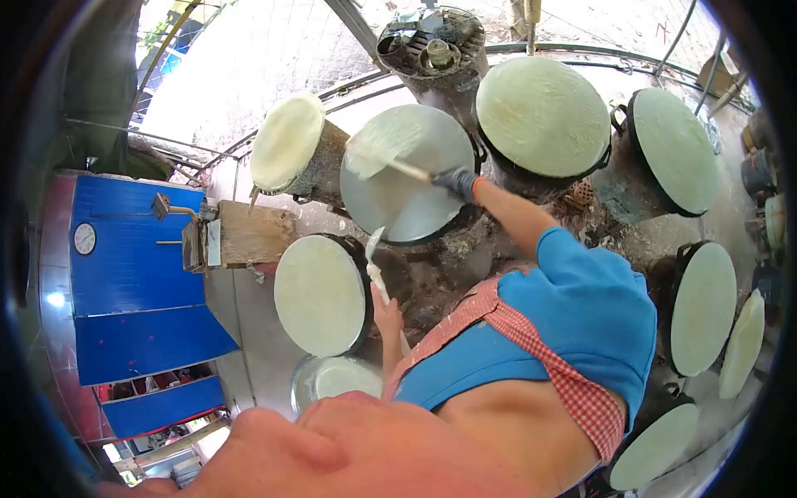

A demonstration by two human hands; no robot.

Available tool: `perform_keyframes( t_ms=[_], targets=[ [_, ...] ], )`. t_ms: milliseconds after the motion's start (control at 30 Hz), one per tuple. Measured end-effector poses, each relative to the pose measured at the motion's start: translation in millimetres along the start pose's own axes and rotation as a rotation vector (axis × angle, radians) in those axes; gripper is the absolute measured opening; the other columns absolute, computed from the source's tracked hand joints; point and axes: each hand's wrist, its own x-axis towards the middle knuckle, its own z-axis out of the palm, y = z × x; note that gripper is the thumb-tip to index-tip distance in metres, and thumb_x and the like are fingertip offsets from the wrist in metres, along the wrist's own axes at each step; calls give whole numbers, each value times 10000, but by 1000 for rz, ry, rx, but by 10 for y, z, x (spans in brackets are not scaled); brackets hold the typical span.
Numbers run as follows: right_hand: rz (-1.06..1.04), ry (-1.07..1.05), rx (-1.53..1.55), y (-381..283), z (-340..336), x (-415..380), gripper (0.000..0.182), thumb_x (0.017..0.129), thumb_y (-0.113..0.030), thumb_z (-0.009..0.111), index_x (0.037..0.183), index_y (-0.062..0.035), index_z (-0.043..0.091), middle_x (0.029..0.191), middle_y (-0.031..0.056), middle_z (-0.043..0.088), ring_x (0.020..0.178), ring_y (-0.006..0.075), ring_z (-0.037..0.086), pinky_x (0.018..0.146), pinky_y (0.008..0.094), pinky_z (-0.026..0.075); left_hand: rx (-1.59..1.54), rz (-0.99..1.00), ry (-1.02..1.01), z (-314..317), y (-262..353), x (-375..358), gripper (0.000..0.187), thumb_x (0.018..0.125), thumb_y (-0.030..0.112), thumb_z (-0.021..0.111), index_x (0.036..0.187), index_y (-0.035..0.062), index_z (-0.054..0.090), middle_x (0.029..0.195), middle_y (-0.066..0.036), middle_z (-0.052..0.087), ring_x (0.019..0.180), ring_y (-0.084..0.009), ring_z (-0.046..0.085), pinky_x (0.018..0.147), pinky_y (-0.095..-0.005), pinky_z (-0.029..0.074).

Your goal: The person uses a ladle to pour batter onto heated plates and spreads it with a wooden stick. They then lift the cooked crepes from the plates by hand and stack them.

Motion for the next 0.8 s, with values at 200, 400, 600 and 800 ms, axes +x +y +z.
perform_keyframes(
  t_ms=[200,400,600,800],
  targets=[
    [139,-116,-106,-432,-771,524,272,663,-338,704,840,-142,637,591,-36,500,445,94,389,397,258,334,-444,-246,35,-3,732,-577,689,751,11,467,1337,159,137,478,-6,335,310,-70,293,274,-218,244],
    [382,-272,-282,-777,-371,44,230,674,-284,697,828,-138,609,657,23,580,469,158,500,434,288,429,-524,-447,40,180,537,-835,678,764,-14,474,1324,177,144,499,-8,339,338,-82,318,297,-231,267],
    [-53,-434,-326,-577,-910,927,254,699,-136,633,940,-63,604,1008,137,586,931,211,563,754,307,469,-344,-371,134,231,377,-1086,593,741,-24,520,1276,101,295,642,-20,458,468,-87,416,397,-222,331],
    [288,-562,-468,-440,-798,651,284,696,-297,668,915,-121,634,718,0,544,613,99,477,481,230,404,-476,-469,101,295,371,-1128,581,742,-8,533,1267,86,302,624,-10,437,480,-80,403,412,-217,323]
  ],
)
